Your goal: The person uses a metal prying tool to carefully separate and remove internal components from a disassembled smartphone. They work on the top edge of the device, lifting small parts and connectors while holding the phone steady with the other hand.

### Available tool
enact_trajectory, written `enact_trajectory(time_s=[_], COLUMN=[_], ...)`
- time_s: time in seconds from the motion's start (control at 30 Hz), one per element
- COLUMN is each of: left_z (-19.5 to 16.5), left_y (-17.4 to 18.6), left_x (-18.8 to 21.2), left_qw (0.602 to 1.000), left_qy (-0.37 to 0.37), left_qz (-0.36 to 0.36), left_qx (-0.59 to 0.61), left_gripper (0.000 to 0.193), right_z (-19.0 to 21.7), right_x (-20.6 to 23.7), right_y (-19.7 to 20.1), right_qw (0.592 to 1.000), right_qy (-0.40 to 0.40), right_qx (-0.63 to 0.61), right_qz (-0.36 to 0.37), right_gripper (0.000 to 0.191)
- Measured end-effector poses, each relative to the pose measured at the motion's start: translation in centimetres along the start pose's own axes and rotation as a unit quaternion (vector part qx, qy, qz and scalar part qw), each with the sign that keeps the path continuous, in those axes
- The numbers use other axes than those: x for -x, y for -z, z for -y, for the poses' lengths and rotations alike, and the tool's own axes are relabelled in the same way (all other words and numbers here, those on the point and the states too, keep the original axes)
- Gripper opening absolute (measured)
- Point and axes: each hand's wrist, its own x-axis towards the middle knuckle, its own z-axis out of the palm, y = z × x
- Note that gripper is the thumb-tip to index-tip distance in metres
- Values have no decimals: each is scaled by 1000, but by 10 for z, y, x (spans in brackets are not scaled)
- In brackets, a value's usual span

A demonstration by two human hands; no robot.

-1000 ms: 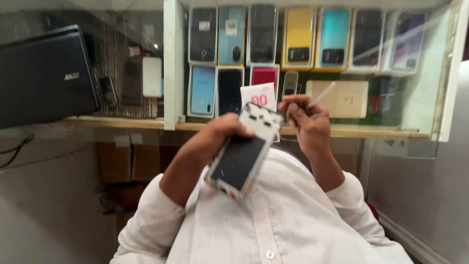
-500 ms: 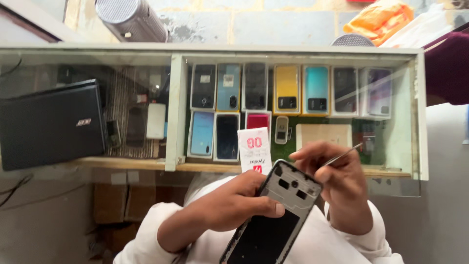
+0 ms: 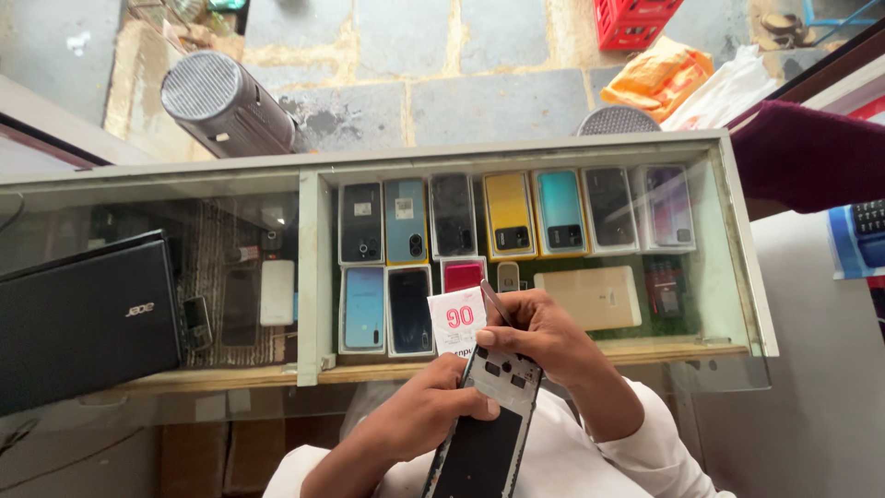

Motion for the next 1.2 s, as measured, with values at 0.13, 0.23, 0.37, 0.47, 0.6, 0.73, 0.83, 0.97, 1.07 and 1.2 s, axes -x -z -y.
enact_trajectory(time_s=[0.13, 0.23, 0.37, 0.47, 0.6, 0.73, 0.83, 0.97, 1.07, 1.2], left_z=[14, 23, 40, 54, 73, 85, 93, 104, 105, 98], left_y=[-6, -6, -1, -3, -10, -15, -12, -4, 5, 16], left_x=[0, 3, 12, 15, 24, 32, 38, 45, 47, 48], left_qw=[998, 996, 991, 992, 992, 995, 996, 993, 993, 993], left_qy=[-16, -31, -42, -68, -78, -70, -61, -98, -109, -114], left_qz=[12, -7, 15, 1, -13, -49, -53, -27, -24, -30], left_qx=[55, 83, 124, 107, 94, 49, 33, 59, 33, 7], left_gripper=[26, 26, 26, 26, 25, 23, 21, 19, 19, 18], right_z=[-3, -5, -22, -39, -61, -67, -66, -61, -61, -70], right_x=[12, 19, 19, 24, 24, 25, 23, 20, 16, -3], right_y=[2, 8, 7, 0, -17, -21, -20, -17, -18, -30], right_qw=[999, 999, 997, 998, 995, 995, 994, 982, 979, 976], right_qy=[-6, -26, -69, -14, -22, -51, -76, -142, -136, -139], right_qx=[34, 37, -2, 48, 96, 87, 27, -10, -17, -73], right_qz=[-4, 16, 28, 36, 3, -13, 71, 127, 153, 148], right_gripper=[22, 20, 19, 21, 29, 27, 29, 24, 25, 27])
